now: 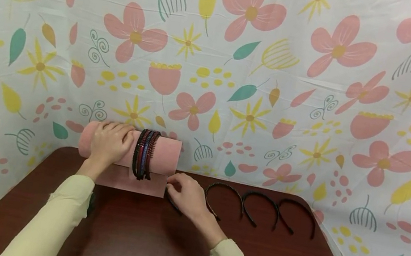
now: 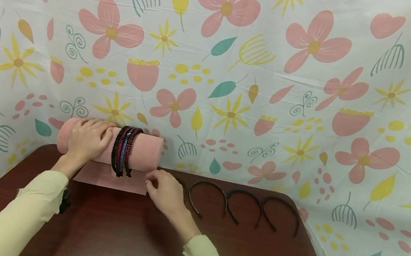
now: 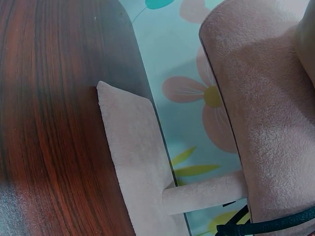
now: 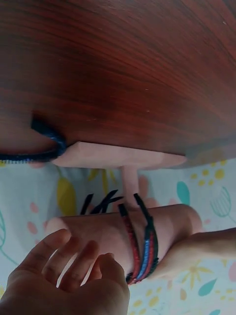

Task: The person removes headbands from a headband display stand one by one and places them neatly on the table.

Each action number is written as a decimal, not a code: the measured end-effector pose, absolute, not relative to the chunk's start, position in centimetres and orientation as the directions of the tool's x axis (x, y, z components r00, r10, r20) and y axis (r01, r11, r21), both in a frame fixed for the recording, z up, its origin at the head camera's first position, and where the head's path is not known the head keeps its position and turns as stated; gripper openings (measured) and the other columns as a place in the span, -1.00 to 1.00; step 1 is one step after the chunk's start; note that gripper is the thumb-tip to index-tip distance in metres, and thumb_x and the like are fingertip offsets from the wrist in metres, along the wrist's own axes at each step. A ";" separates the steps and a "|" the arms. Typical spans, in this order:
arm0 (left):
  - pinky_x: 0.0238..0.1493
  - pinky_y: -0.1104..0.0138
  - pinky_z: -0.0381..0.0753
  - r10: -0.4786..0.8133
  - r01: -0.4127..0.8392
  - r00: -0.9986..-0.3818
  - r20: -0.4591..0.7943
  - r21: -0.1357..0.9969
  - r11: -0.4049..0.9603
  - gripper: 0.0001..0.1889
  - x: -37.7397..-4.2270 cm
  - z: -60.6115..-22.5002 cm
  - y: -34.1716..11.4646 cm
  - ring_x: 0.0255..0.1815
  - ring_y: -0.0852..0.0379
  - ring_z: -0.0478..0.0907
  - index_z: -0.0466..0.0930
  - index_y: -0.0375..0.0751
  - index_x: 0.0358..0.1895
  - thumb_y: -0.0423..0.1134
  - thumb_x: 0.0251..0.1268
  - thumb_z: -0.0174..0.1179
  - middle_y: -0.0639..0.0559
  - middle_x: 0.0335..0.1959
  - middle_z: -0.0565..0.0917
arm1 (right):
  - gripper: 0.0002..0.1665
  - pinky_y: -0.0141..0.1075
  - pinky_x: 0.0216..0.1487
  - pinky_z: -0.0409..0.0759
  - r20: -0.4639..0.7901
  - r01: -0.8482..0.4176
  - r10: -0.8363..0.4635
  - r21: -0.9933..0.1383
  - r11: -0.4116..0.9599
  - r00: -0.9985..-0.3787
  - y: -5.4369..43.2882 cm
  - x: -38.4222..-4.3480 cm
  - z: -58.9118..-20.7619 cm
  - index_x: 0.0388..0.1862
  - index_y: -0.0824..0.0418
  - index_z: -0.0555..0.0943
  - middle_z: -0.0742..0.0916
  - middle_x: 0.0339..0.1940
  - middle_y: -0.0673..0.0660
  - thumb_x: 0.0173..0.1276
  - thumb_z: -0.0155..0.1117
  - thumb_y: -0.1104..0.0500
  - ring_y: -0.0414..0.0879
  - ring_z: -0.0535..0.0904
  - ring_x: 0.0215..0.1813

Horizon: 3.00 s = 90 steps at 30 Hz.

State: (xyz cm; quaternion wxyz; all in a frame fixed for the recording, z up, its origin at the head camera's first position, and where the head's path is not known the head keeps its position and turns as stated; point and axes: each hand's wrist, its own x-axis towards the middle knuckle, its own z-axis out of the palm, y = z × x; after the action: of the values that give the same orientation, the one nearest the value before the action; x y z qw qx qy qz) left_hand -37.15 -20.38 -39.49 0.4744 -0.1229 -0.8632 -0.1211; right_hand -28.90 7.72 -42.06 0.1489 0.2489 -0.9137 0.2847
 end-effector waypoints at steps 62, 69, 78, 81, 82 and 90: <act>0.21 -0.05 0.45 0.096 0.327 -0.541 0.835 0.103 0.939 -0.56 -37.3 -39.5 -20.4 0.01 -0.10 0.67 0.76 -0.10 -0.09 0.00 0.43 -0.12 -0.02 -0.05 0.78 | -0.86 -0.41 -0.20 0.63 0.500 -0.539 -0.250 -0.597 0.594 -0.829 3.3 -29.7 -44.0 -0.11 0.11 0.69 0.73 -0.19 0.00 0.38 0.32 0.18 -0.18 0.68 -0.20; 0.19 -0.05 0.46 0.100 0.333 -0.522 0.847 0.095 0.938 -0.58 -37.4 -39.7 -20.6 0.00 -0.10 0.67 0.76 -0.11 -0.10 -0.01 0.42 -0.10 -0.02 -0.07 0.78 | -0.85 -0.41 -0.23 0.61 0.522 -0.550 -0.245 -0.576 0.605 -0.817 4.1 -29.7 -44.2 -0.10 0.09 0.69 0.74 -0.18 -0.01 0.37 0.33 0.19 -0.19 0.67 -0.20; 0.18 -0.06 0.47 0.101 0.342 -0.510 0.854 0.094 0.935 -0.59 -37.3 -39.6 -20.5 -0.01 -0.11 0.68 0.76 -0.11 -0.11 -0.02 0.41 -0.08 -0.03 -0.08 0.79 | -0.85 -0.38 -0.23 0.62 0.543 -0.556 -0.237 -0.553 0.621 -0.805 5.6 -29.5 -44.1 -0.11 0.09 0.70 0.75 -0.15 -0.01 0.36 0.34 0.19 -0.17 0.69 -0.18; 0.18 -0.06 0.46 0.102 0.343 -0.514 0.852 0.095 0.935 -0.59 -37.2 -39.6 -20.5 -0.01 -0.11 0.68 0.76 -0.11 -0.11 -0.03 0.41 -0.09 -0.04 -0.08 0.79 | -0.85 -0.36 -0.22 0.64 0.551 -0.556 -0.232 -0.544 0.629 -0.802 6.1 -29.4 -43.9 -0.11 0.09 0.71 0.76 -0.14 -0.01 0.35 0.34 0.19 -0.17 0.70 -0.19; 0.19 -0.06 0.46 0.102 0.341 -0.516 0.850 0.095 0.935 -0.59 -37.2 -39.6 -20.5 -0.01 -0.11 0.68 0.76 -0.12 -0.11 -0.03 0.41 -0.09 -0.04 -0.08 0.79 | -0.85 -0.35 -0.22 0.65 0.550 -0.553 -0.229 -0.545 0.631 -0.803 6.2 -29.4 -43.9 -0.11 0.09 0.71 0.76 -0.15 -0.01 0.35 0.35 0.19 -0.17 0.70 -0.19; 0.22 -0.05 0.43 0.082 0.325 -0.546 0.834 0.120 0.938 -0.58 -36.9 -39.4 -20.4 0.02 -0.12 0.67 0.75 -0.13 -0.09 -0.03 0.41 -0.09 -0.04 -0.05 0.78 | -0.84 -0.34 -0.18 0.68 0.541 -0.544 -0.221 -0.561 0.623 -0.811 7.5 -29.4 -43.7 -0.11 0.09 0.70 0.75 -0.20 0.00 0.32 0.36 0.21 -0.16 0.72 -0.22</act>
State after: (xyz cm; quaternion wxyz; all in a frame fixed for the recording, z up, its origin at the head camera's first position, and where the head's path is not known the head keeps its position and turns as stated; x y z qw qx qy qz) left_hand -36.88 -20.36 -39.40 0.4618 -0.1173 -0.8693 -0.1316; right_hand -29.36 7.51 -43.72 0.2158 0.2187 -0.8747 0.3749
